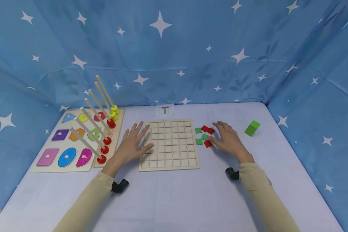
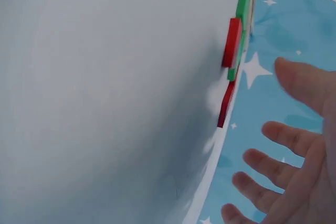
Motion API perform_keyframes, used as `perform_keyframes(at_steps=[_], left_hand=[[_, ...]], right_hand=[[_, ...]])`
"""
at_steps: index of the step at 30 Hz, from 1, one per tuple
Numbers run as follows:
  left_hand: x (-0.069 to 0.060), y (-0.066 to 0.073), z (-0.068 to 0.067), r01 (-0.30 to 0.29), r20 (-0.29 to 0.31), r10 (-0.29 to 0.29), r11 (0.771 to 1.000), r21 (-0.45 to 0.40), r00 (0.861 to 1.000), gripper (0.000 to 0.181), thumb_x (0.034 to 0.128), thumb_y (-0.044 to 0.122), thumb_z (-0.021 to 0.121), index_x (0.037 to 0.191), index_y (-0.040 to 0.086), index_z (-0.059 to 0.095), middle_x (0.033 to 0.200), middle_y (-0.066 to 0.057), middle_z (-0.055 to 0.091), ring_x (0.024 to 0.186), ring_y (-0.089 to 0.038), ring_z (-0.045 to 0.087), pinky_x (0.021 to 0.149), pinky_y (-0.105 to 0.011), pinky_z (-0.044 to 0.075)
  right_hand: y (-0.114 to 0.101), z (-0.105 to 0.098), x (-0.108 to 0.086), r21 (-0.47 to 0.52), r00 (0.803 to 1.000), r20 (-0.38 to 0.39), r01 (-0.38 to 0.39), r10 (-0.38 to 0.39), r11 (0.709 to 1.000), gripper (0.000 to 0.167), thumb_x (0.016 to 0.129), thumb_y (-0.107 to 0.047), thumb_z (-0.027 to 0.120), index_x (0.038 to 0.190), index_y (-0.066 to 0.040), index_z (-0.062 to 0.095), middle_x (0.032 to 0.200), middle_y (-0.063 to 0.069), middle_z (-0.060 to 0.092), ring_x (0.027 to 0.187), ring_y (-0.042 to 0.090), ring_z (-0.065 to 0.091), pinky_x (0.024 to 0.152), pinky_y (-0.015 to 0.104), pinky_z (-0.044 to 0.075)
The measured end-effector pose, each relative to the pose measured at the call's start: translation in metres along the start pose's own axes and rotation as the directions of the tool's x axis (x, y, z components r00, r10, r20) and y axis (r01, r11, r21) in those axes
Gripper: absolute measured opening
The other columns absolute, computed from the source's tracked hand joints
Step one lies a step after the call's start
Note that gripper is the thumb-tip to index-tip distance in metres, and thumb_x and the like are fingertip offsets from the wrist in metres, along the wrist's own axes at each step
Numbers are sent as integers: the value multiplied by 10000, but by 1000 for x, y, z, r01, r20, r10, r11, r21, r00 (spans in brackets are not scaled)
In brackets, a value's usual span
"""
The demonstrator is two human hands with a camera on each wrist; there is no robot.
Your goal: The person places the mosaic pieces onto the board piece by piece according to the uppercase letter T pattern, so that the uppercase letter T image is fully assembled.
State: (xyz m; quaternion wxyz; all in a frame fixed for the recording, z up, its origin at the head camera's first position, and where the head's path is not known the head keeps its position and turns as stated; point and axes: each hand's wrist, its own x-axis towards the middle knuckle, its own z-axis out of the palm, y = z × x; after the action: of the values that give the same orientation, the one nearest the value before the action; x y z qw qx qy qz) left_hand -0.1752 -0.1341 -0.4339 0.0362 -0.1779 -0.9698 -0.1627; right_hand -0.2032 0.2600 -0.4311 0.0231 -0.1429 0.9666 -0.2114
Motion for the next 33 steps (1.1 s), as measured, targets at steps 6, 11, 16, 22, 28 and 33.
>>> perform_keyframes(at_steps=[6,11,16,22,28,33], left_hand=[[-8,1,9,-66,44,73,987,-146,996,742,907,535,516,1511,207,238,1587,-114,164,1462,-364,125,1137,-617,146],[-10,-3,15,-112,18,121,961,-253,993,655,910,427,573,1471,174,348,1569,-118,228,1455,-365,161,1111,-621,218],[-12,-10,25,-143,-10,146,948,-286,989,575,906,397,589,1411,160,453,1538,-139,298,1441,-366,209,1113,-605,228],[-16,-16,36,-161,-41,155,946,-280,987,543,889,410,615,1375,194,503,1544,-119,291,1448,-353,190,1128,-589,186],[-18,-19,39,-161,-44,154,948,-275,987,541,891,432,605,1379,223,497,1555,-90,276,1456,-333,177,1139,-568,177],[-20,-20,36,-162,-65,150,950,-267,987,530,890,421,609,1368,215,509,1545,-97,297,1451,-335,196,1134,-569,185]], right_hand=[[-2,3,-10,81,1000,-1,-3,3,997,593,922,-311,590,1398,-32,375,1427,245,355,1320,442,319,1047,643,282],[-2,4,-17,141,999,27,-49,45,989,556,915,-270,609,1367,-21,402,1297,223,441,1174,383,452,974,595,409],[0,8,-21,186,999,28,-42,38,982,450,887,-213,654,1254,-12,487,1104,169,534,981,281,516,835,442,478],[-3,13,-23,201,999,26,-48,44,978,344,858,-189,681,1141,-25,575,1019,152,541,881,246,497,747,345,445],[-5,16,-23,182,996,37,-82,76,980,289,853,-177,684,1102,-48,613,1012,141,536,872,238,484,719,318,433],[-9,18,-22,181,996,34,-91,86,979,289,866,-199,677,1110,-62,610,1024,126,538,874,235,484,725,320,430]])
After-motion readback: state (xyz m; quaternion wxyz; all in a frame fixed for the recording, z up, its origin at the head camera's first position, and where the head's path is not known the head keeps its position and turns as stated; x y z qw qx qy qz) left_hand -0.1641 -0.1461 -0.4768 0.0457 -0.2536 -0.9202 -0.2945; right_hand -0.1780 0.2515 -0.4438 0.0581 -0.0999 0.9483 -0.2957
